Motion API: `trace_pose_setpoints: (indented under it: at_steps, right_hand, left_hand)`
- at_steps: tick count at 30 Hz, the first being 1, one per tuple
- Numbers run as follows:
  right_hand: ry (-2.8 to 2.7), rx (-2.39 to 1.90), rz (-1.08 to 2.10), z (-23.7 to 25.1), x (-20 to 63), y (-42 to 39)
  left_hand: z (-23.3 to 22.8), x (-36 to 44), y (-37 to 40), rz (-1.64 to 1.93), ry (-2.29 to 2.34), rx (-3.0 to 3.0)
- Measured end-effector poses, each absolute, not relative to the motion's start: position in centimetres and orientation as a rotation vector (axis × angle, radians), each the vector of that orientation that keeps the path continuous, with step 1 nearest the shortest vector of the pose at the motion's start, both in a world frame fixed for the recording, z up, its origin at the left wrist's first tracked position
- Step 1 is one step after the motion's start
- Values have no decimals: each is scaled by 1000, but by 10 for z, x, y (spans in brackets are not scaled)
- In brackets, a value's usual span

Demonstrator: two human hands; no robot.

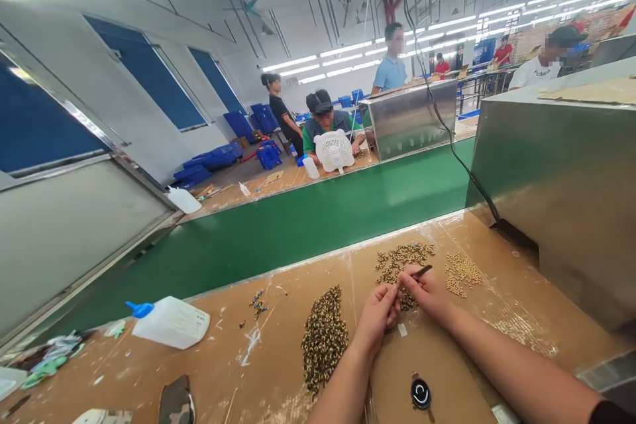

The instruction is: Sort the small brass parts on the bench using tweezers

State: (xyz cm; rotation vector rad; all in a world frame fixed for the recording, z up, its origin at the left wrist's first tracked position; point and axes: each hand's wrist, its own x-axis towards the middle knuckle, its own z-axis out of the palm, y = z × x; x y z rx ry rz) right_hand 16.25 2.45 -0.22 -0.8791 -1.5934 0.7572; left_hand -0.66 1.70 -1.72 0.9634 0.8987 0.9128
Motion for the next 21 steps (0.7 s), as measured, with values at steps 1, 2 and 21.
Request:
trace_pose_setpoints:
  at_steps: [1, 2, 21]
  right_hand:
    - [-1544, -908, 771, -2, 164, 25]
    - [-1485, -945, 787, -2, 166, 25]
    - [-1555, -1120, 706, -20, 183, 35]
  left_hand:
    - [-16, -5, 16, 916, 910, 979]
    - [-15, -4, 14, 920, 920, 997]
    - [26, -25, 9, 751, 1444, 2149]
